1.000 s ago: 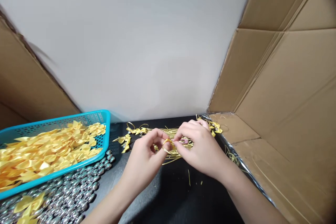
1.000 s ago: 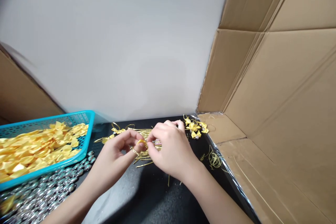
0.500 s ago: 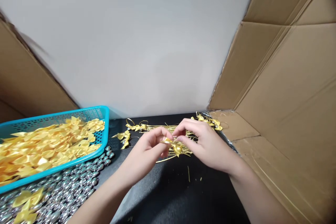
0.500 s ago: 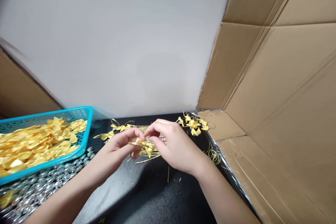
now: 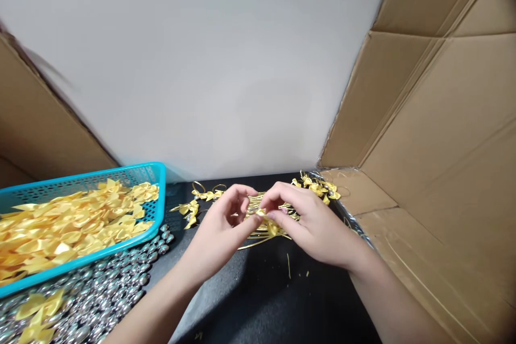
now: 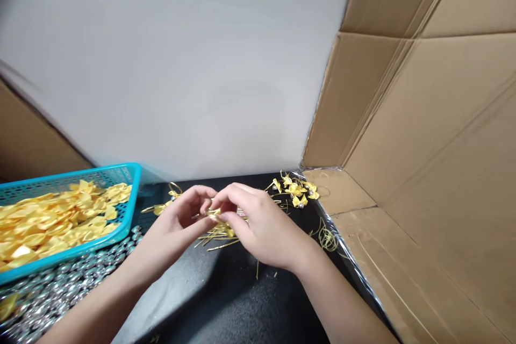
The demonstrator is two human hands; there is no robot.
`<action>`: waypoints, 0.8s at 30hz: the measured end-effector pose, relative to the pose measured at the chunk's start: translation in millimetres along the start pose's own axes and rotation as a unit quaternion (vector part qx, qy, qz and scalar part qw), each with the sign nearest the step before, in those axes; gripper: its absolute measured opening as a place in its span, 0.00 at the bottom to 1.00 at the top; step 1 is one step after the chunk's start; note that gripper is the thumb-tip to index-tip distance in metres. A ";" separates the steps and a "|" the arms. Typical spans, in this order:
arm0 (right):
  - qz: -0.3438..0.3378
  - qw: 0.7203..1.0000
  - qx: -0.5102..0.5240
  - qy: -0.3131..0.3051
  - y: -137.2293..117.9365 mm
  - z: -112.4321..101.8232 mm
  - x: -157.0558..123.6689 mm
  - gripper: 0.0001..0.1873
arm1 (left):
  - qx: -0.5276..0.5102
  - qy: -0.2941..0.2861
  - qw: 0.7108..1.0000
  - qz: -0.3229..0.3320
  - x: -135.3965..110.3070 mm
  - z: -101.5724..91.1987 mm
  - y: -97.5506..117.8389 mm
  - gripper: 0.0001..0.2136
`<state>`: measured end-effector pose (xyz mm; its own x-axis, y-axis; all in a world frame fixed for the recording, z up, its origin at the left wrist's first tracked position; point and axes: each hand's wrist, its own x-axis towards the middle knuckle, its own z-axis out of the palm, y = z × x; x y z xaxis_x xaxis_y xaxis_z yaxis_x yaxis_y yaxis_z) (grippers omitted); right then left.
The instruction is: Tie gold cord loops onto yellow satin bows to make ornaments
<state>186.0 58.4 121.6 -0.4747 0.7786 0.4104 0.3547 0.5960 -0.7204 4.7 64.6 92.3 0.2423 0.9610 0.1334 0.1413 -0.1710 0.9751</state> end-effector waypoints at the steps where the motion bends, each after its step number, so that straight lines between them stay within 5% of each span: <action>1: 0.003 1.000 0.003 0.005 1.0 0.8 0.5 0.12 | 0.001 0.027 1.000 0.002 0.2 0.2 -2.1 0.09; 7: 0.068 0.996 0.061 0.016 15.2 10.9 5.3 0.09 | 0.009 0.137 0.990 0.044 4.9 1.7 -16.2 0.06; 13: 0.100 0.987 0.127 -0.009 37.3 28.1 9.2 0.05 | -0.009 0.070 0.996 0.052 2.4 2.5 -46.7 0.03; 16: 0.111 0.983 0.146 -0.029 43.6 40.6 8.8 0.07 | -0.021 0.080 0.996 0.039 -13.9 2.3 -63.8 0.03; 20: 0.142 0.968 0.194 -0.071 42.8 59.1 5.5 0.07 | -0.001 0.185 0.982 0.032 -45.9 -1.1 -75.9 0.05; 24: 0.186 0.939 0.275 -0.089 38.9 77.8 -5.4 0.06 | 0.102 0.156 0.981 0.045 -74.5 -0.8 -76.6 0.07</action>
<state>139.7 62.1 47.8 -0.5441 0.8390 0.0080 0.0761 0.0588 -0.9954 -24.9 6.3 7.9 -0.0387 0.9542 0.2967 0.3290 -0.2682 0.9054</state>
